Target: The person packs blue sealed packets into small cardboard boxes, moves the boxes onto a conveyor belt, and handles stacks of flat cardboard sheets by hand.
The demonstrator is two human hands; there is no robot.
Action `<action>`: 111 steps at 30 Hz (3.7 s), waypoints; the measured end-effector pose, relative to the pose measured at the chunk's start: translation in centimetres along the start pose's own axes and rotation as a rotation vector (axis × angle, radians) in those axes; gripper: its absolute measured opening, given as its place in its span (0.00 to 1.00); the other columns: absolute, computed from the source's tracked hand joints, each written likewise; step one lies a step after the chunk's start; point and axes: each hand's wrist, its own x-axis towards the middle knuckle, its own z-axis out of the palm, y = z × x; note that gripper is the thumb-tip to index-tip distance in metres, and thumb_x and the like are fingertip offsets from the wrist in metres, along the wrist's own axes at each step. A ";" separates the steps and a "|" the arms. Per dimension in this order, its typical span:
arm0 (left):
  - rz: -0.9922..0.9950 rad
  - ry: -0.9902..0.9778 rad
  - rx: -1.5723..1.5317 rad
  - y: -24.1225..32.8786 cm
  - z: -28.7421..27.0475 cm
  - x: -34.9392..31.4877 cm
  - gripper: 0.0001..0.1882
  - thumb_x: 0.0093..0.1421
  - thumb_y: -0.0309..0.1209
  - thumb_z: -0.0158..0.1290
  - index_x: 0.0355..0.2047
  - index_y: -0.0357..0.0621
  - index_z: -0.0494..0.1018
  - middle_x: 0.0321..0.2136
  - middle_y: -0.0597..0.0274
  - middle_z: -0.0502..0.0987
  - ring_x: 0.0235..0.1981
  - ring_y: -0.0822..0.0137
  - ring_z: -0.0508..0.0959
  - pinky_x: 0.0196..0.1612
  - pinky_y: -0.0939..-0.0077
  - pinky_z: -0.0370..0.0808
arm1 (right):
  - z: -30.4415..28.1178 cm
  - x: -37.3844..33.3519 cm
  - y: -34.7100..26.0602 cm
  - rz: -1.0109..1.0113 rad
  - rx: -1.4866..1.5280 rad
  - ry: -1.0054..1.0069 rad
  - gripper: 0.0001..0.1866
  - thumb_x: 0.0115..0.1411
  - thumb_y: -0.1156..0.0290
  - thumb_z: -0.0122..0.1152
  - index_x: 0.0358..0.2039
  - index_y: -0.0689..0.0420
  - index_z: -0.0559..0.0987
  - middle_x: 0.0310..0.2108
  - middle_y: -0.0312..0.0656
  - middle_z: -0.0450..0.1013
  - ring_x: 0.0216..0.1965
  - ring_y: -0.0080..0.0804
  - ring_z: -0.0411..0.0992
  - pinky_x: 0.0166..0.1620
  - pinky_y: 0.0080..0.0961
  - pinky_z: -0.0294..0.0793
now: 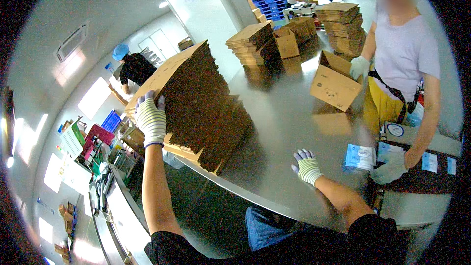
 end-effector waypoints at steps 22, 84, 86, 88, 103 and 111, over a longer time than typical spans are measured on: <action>0.010 -0.226 -1.129 11.1 -15.8 -20.4 0.11 0.57 0.21 0.52 0.41 0.37 0.71 0.29 0.53 0.77 0.27 0.61 0.77 0.32 0.73 0.74 | 4.4 -1.7 17.0 0.118 2.028 -0.025 0.14 0.67 0.66 0.38 0.45 0.56 0.71 0.37 0.40 0.69 0.38 0.33 0.65 0.46 0.32 0.69; 0.208 -0.855 -0.964 16.6 4.1 -22.8 0.11 0.61 0.31 0.47 0.36 0.39 0.78 0.35 0.51 0.79 0.45 0.51 0.76 0.52 0.57 0.70 | -22.6 5.3 -6.8 -0.456 0.355 -0.518 0.17 0.62 0.58 0.48 0.32 0.59 0.78 0.27 0.48 0.77 0.30 0.45 0.75 0.37 0.37 0.73; -0.186 -0.712 -1.437 13.0 5.0 -22.6 0.12 0.64 0.34 0.47 0.39 0.38 0.75 0.36 0.48 0.79 0.38 0.54 0.79 0.42 0.66 0.74 | -17.7 6.0 -6.9 -0.385 -0.108 -0.055 0.19 0.62 0.56 0.47 0.30 0.58 0.79 0.28 0.49 0.77 0.31 0.47 0.75 0.40 0.41 0.72; -0.176 -0.745 -1.426 11.7 3.8 -22.3 0.11 0.61 0.32 0.47 0.35 0.37 0.75 0.32 0.43 0.78 0.35 0.47 0.78 0.41 0.61 0.74 | -16.1 5.6 -7.5 -0.446 -0.067 0.038 0.15 0.59 0.57 0.52 0.30 0.56 0.79 0.27 0.48 0.76 0.32 0.48 0.74 0.41 0.43 0.71; -0.076 -0.220 -0.743 9.6 0.9 -23.8 0.12 0.64 0.31 0.42 0.26 0.39 0.69 0.21 0.52 0.71 0.22 0.55 0.72 0.29 0.61 0.68 | -22.0 1.4 -2.8 -0.172 0.563 0.462 0.23 0.57 0.55 0.60 0.45 0.61 0.74 0.45 0.50 0.72 0.48 0.39 0.70 0.53 0.35 0.67; -0.699 -0.170 -1.214 19.5 7.0 -35.3 0.18 0.68 0.38 0.40 0.37 0.34 0.71 0.34 0.53 0.75 0.34 0.60 0.73 0.41 0.66 0.71 | -26.1 3.7 -6.2 -0.138 0.492 0.516 0.23 0.57 0.51 0.60 0.47 0.53 0.77 0.48 0.47 0.73 0.53 0.36 0.68 0.48 0.31 0.74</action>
